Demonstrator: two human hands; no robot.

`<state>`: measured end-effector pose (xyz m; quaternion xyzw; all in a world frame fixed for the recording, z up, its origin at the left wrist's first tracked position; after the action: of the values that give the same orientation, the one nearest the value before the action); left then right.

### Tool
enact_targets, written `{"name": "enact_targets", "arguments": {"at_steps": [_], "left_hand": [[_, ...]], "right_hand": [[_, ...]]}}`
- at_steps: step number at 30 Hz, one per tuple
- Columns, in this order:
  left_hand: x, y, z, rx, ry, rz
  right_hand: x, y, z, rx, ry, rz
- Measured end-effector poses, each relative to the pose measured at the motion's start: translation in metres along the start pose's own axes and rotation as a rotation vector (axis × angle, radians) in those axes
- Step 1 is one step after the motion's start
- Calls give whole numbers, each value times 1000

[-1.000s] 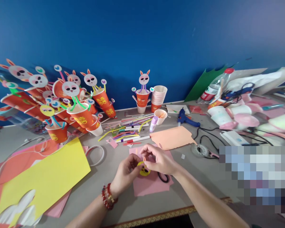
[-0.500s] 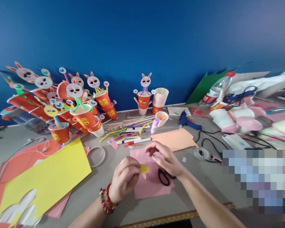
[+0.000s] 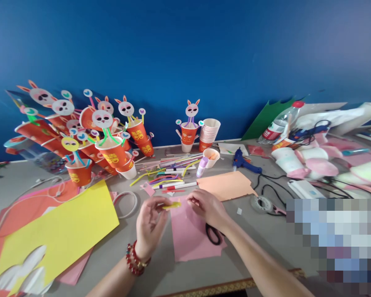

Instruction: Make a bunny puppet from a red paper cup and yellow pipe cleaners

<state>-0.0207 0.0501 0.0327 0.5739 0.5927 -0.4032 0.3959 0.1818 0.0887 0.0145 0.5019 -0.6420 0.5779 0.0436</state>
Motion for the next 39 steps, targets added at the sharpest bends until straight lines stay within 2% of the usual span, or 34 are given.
{"name": "enact_targets", "arguments": {"at_steps": [3,6,9,11,13,15,18,23,26,32,36,39], "left_hand": [[10,-1,-1,-11,-75,58],[12,0,-1,32,-65,38],[6,2,0,67,46,-80],[-1,3,1,88,144,-171],[-5,5,2,111,184,-206],[-5,7,1,127,132,-158],[5,11,-2,136,-73,5],[30,18,-2,132,-477,262],[38,18,-2,115,-616,339],[41,18,-1,108,-698,372],[43,22,2,149,-731,370],[42,23,3,174,-728,367]], "right_hand": [[6,6,-2,72,-62,98],[15,15,-8,233,-63,235],[19,20,-18,345,-29,312],[17,22,-27,366,-30,307],[13,22,-34,388,-43,287],[8,21,-40,402,-51,259],[0,18,-45,399,-46,219],[0,15,-38,333,-49,157],[4,10,-31,264,-47,122],[8,-15,-19,26,-51,59],[5,-18,-12,-173,-38,-247],[2,-10,-8,-233,30,-454]]}}
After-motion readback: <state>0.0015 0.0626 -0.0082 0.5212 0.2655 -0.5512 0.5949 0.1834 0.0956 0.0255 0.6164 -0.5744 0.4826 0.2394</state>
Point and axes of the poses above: each hand's wrist, its own z-axis away from the middle knuckle, its own y-axis out of the palm, x = y × z, the point moved 4 cm from there along -z, towards the middle knuckle, and after that the axes turned 13 degrees about -y, right-handed, at the moved point
